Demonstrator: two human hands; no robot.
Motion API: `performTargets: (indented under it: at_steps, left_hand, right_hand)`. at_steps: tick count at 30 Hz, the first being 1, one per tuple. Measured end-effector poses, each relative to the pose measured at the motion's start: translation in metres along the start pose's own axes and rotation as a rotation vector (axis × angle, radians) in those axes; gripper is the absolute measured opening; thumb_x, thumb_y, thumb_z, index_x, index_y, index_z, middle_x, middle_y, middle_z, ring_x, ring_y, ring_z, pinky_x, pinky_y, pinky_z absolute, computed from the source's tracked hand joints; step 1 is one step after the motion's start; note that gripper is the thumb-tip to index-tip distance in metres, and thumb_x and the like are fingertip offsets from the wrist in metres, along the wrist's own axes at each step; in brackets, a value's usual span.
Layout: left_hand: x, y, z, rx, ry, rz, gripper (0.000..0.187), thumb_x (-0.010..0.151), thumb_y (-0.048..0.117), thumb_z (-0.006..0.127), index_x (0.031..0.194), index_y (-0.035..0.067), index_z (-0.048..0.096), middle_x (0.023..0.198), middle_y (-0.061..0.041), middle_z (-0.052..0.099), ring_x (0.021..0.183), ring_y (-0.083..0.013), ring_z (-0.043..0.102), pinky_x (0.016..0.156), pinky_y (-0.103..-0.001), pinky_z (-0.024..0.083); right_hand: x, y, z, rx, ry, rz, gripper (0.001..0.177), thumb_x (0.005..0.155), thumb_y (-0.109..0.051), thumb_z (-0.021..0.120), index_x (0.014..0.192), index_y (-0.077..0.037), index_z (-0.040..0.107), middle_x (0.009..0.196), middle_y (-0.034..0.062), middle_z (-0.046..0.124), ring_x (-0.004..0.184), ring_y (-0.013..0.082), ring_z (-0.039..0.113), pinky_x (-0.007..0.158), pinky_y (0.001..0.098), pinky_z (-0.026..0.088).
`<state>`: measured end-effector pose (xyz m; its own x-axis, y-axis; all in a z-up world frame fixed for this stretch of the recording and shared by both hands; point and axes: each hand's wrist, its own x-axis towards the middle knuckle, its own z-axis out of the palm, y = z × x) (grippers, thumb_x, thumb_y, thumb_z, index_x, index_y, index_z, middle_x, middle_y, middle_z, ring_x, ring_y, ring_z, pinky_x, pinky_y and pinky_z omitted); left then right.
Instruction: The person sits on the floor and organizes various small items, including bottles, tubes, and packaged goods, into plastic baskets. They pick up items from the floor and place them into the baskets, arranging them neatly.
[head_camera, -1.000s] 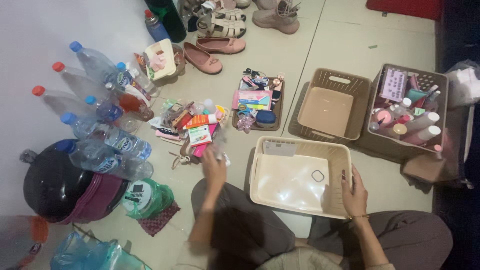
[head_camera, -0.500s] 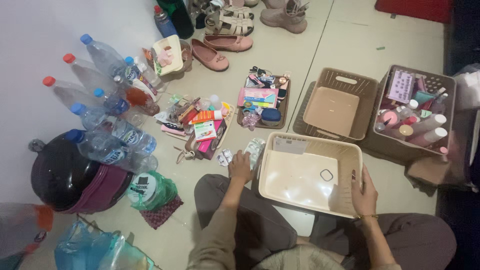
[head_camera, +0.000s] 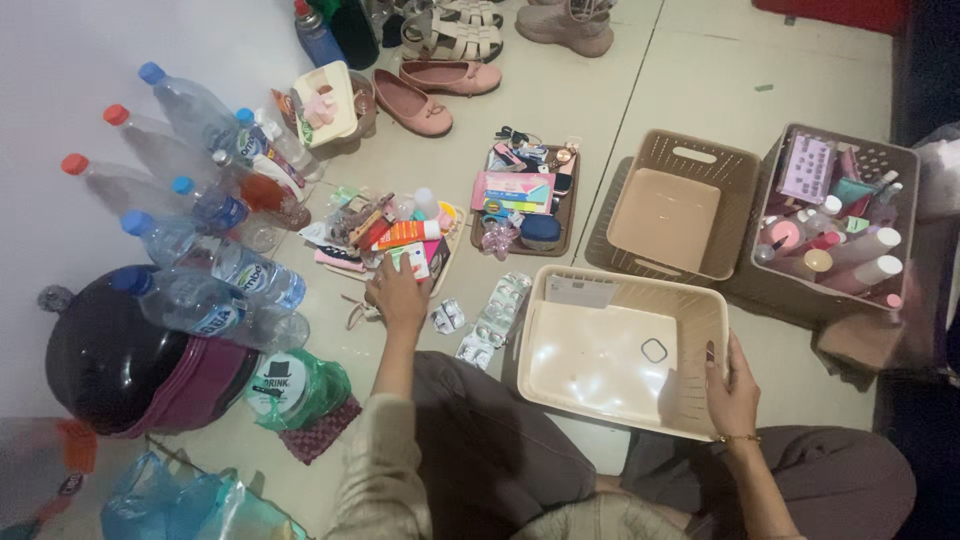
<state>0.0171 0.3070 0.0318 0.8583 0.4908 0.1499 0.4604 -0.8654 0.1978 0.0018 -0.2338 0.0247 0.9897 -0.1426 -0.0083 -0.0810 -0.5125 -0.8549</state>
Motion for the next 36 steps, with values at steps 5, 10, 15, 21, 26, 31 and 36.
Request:
performTargets:
  at_steps: [5,10,15,21,26,31,36]
  left_hand:
    - [-0.023,0.018,-0.002,0.024,0.197,0.105,0.043,0.095,0.026,0.066,0.137,0.017,0.062,0.144,-0.009,0.055,0.126,-0.0343,0.053,0.106,-0.059,0.036]
    - [-0.059,0.059,0.013,-0.261,0.015,0.488,0.035,0.096,0.018,0.065,0.131,0.014,0.065,0.133,-0.013,0.062,0.115,-0.0308,0.06,0.098,-0.049,0.048]
    - [-0.065,0.063,0.041,-0.24,0.034,0.605,0.049,0.087,0.005,0.063,0.136,0.01,0.063,0.132,-0.015,0.062,0.122,-0.0346,0.059,0.097,-0.046,0.05]
    - [-0.067,0.047,0.062,-0.014,-0.278,0.408,0.051,0.085,0.018,0.07,0.135,0.016,0.061,0.133,-0.012,0.06,0.13,-0.0354,0.053,0.107,-0.052,0.042]
    - [-0.07,0.041,0.074,0.181,-0.216,0.43,0.049,0.081,0.02,0.072,0.13,0.017,0.063,0.143,-0.013,0.053,0.137,-0.0353,0.045,0.109,-0.056,0.034]
    - [-0.07,0.055,0.087,0.031,-0.049,0.705,0.038,0.092,0.019,0.065,0.13,0.019,0.066,0.148,-0.013,0.055,0.139,-0.0321,0.049,0.115,-0.048,0.037]
    - [-0.077,0.068,0.073,0.008,-0.261,0.825,0.037,0.096,0.029,0.064,0.129,0.013,0.065,0.135,-0.013,0.058,0.132,-0.0334,0.052,0.112,-0.053,0.037]
  right_hand:
    - [-0.003,0.002,0.0,0.013,0.001,-0.008,0.063,0.098,-0.004,0.056,0.159,-0.008,0.041,0.152,0.0232,0.052,0.138,0.0316,0.053,0.104,0.0416,0.049]
    - [-0.003,0.005,0.0,-0.012,-0.011,0.107,0.064,0.098,-0.005,0.056,0.16,-0.01,0.04,0.15,0.0209,0.054,0.131,0.0299,0.059,0.102,0.0404,0.05]
    - [-0.001,0.011,0.002,0.043,0.021,-0.019,0.06,0.1,-0.004,0.059,0.158,-0.004,0.042,0.153,0.0229,0.053,0.136,0.0286,0.055,0.105,0.0397,0.048]
    - [-0.003,0.003,0.001,0.023,0.0,0.061,0.062,0.098,-0.004,0.057,0.159,-0.008,0.042,0.151,0.0209,0.054,0.133,0.0269,0.056,0.103,0.0386,0.049]
    - [-0.004,-0.006,0.001,0.071,0.015,0.043,0.061,0.098,-0.002,0.056,0.157,-0.007,0.044,0.153,0.0211,0.052,0.138,0.0272,0.054,0.104,0.0385,0.048]
    - [-0.004,-0.004,-0.001,0.025,0.002,0.012,0.062,0.097,-0.004,0.057,0.158,-0.008,0.043,0.152,0.0213,0.053,0.14,0.0301,0.052,0.105,0.041,0.047]
    - [-0.003,0.002,0.0,-0.006,-0.001,0.02,0.062,0.099,-0.006,0.057,0.159,-0.008,0.042,0.153,0.0217,0.051,0.14,0.0306,0.05,0.107,0.0423,0.046]
